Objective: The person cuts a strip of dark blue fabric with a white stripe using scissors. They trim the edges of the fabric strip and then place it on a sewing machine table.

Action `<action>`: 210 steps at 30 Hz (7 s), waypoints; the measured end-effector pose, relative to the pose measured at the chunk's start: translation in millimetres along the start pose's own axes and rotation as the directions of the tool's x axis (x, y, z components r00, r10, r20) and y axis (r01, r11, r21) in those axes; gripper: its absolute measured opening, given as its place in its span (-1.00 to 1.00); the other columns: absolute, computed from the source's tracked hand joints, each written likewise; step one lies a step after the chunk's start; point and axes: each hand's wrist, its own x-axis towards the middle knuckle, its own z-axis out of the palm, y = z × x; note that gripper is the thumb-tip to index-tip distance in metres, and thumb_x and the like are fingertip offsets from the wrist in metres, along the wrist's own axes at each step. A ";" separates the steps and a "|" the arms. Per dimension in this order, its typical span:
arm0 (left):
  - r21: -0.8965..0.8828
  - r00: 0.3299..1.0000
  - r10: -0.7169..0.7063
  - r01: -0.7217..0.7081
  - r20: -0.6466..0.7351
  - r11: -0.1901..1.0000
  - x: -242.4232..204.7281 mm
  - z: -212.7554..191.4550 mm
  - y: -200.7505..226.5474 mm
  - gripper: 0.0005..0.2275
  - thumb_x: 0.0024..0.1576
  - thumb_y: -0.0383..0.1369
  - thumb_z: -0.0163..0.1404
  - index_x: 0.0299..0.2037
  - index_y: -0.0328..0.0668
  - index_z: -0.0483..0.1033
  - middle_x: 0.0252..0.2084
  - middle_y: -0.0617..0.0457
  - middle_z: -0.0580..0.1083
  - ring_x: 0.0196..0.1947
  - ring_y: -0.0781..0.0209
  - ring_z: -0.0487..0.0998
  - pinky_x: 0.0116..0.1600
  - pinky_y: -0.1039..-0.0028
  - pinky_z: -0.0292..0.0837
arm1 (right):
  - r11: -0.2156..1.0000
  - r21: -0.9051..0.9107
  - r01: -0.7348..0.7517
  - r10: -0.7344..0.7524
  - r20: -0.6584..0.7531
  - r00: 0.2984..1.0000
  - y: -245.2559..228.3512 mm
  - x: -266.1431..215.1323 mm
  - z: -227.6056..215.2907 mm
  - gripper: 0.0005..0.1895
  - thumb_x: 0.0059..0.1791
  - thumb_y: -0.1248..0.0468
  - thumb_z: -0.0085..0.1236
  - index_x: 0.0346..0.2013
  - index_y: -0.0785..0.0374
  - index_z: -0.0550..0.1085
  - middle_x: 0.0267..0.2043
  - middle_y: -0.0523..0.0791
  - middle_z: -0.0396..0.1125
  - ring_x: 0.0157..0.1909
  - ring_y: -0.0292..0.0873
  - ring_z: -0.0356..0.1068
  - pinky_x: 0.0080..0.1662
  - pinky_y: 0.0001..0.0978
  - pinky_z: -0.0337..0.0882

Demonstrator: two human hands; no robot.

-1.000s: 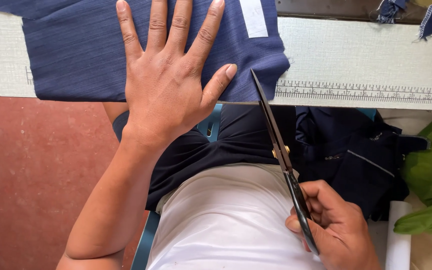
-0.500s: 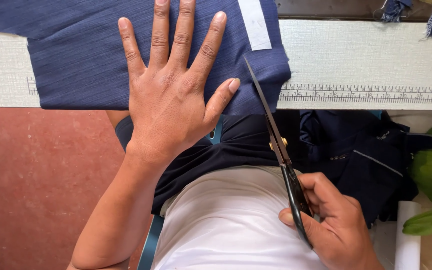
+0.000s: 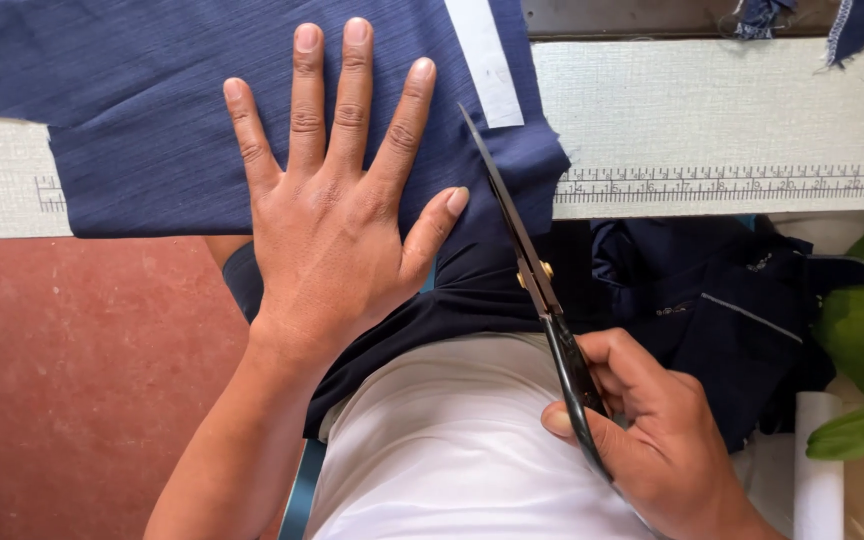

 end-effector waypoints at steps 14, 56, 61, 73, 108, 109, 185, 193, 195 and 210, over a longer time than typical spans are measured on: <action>0.001 1.000 -0.002 0.002 -0.007 1.000 -2.6 -1.7 5.1 -0.37 0.37 0.17 -0.29 0.56 0.05 0.12 0.57 -0.21 0.00 0.55 -0.30 -0.14 0.47 -0.42 -0.33 | 1.000 0.023 0.010 -0.010 0.011 1.000 -20.8 15.9 -1.6 -0.79 -0.16 0.23 0.32 -0.39 0.22 0.45 -0.59 -0.24 0.24 -0.52 -0.36 0.17 -0.43 -0.49 0.22; -0.029 0.999 0.022 -0.021 0.031 0.999 -13.0 -4.4 8.4 -0.31 0.31 0.23 -0.20 0.55 0.07 0.06 0.58 -0.16 -0.01 0.58 -0.26 -0.12 0.49 -0.35 -0.39 | 0.990 0.129 -0.058 0.055 0.023 0.998 -74.5 63.5 -1.9 -0.85 -0.07 0.26 0.23 -0.42 0.26 0.45 -0.68 -0.16 0.26 -0.73 -0.33 0.23 -0.60 -0.51 0.29; -0.019 1.000 0.019 -0.019 0.008 1.000 -12.0 -6.6 11.8 -0.30 0.30 0.23 -0.22 0.55 0.07 0.07 0.58 -0.17 0.00 0.57 -0.27 -0.11 0.48 -0.37 -0.36 | 0.990 0.063 -0.123 0.121 0.028 0.992 -97.6 77.5 -4.0 -0.82 -0.08 0.26 0.21 -0.48 0.24 0.40 -0.68 -0.17 0.25 -0.70 -0.33 0.17 -0.53 -0.46 0.17; -0.062 0.999 0.036 -0.035 0.015 0.997 -14.2 -15.5 10.6 -0.29 0.25 0.21 -0.12 0.53 0.06 0.10 0.58 -0.17 0.01 0.57 -0.26 -0.11 0.49 -0.34 -0.39 | 0.937 0.291 -0.191 0.157 0.137 0.978 -106.8 95.3 -7.1 -0.73 0.01 0.20 0.06 -0.43 0.24 0.21 -0.66 -0.04 0.25 -0.73 -0.17 0.24 -0.58 -0.37 0.24; -0.056 0.961 0.273 -0.275 -0.032 0.960 -0.7 -35.0 4.2 -0.19 0.09 0.11 0.09 0.47 -0.24 0.21 0.54 -0.08 0.14 0.55 -0.13 0.02 0.45 -0.42 -0.28 | 0.913 0.358 -0.197 0.153 0.147 0.977 -166.9 151.7 1.6 -0.56 -0.02 -0.05 0.08 -0.44 0.20 0.16 -0.65 -0.07 0.12 -0.79 -0.21 0.04 -0.73 -0.40 -0.02; -0.050 0.961 0.273 -0.274 -0.035 0.960 -0.3 -35.3 4.1 -0.19 0.09 0.11 0.09 0.47 -0.24 0.21 0.54 -0.08 0.14 0.55 -0.13 0.02 0.45 -0.42 -0.28 | 0.914 0.358 -0.192 0.147 0.147 0.978 -168.4 152.3 1.2 -0.56 -0.02 -0.05 0.08 -0.44 0.20 0.16 -0.65 -0.07 0.12 -0.79 -0.21 0.04 -0.73 -0.40 -0.02; -0.082 0.972 0.232 -0.234 -0.033 0.969 0.7 -44.9 13.3 -0.20 0.01 0.06 0.17 0.44 -0.14 0.23 0.52 -0.09 0.15 0.54 -0.17 0.02 0.43 -0.46 -0.27 | 0.952 0.219 -0.215 0.215 0.027 0.976 -263.3 270.0 2.1 -0.57 -0.12 -0.13 0.14 -0.51 0.14 0.31 -0.66 -0.16 0.17 -0.73 -0.27 0.05 -0.59 -0.45 -0.02; -0.091 0.976 0.215 -0.217 -0.039 0.972 1.3 -45.8 13.6 -0.20 -0.03 0.03 0.18 0.42 -0.13 0.24 0.50 -0.08 0.18 0.54 -0.17 0.03 0.42 -0.49 -0.26 | 0.967 0.195 -0.161 0.166 -0.005 0.986 -267.5 300.6 5.5 -0.65 -0.12 -0.06 0.19 -0.46 0.12 0.38 -0.59 -0.20 0.20 -0.71 -0.32 0.03 -0.58 -0.47 -0.06; -0.092 0.974 0.224 -0.226 -0.033 0.970 1.0 -43.5 13.2 -0.19 -0.03 0.02 0.19 0.43 -0.10 0.23 0.51 -0.07 0.16 0.54 -0.17 0.03 0.43 -0.48 -0.27 | 0.960 0.209 -0.184 0.185 0.015 0.983 -264.0 308.0 4.3 -0.58 -0.14 -0.08 0.21 -0.53 0.16 0.34 -0.66 -0.15 0.17 -0.75 -0.30 0.04 -0.62 -0.50 -0.08; -0.004 0.985 0.145 -0.146 -0.092 0.989 10.3 -55.4 -22.3 -0.19 -0.09 -0.06 0.26 0.45 0.20 0.25 0.52 -0.14 0.16 0.51 -0.07 0.18 0.43 0.06 0.05 | 0.974 0.145 -0.173 0.179 -0.027 0.984 -290.6 330.5 9.9 -0.57 -0.17 -0.16 0.13 -0.54 0.11 0.32 -0.66 -0.20 0.17 -0.72 -0.32 0.07 -0.58 -0.50 0.01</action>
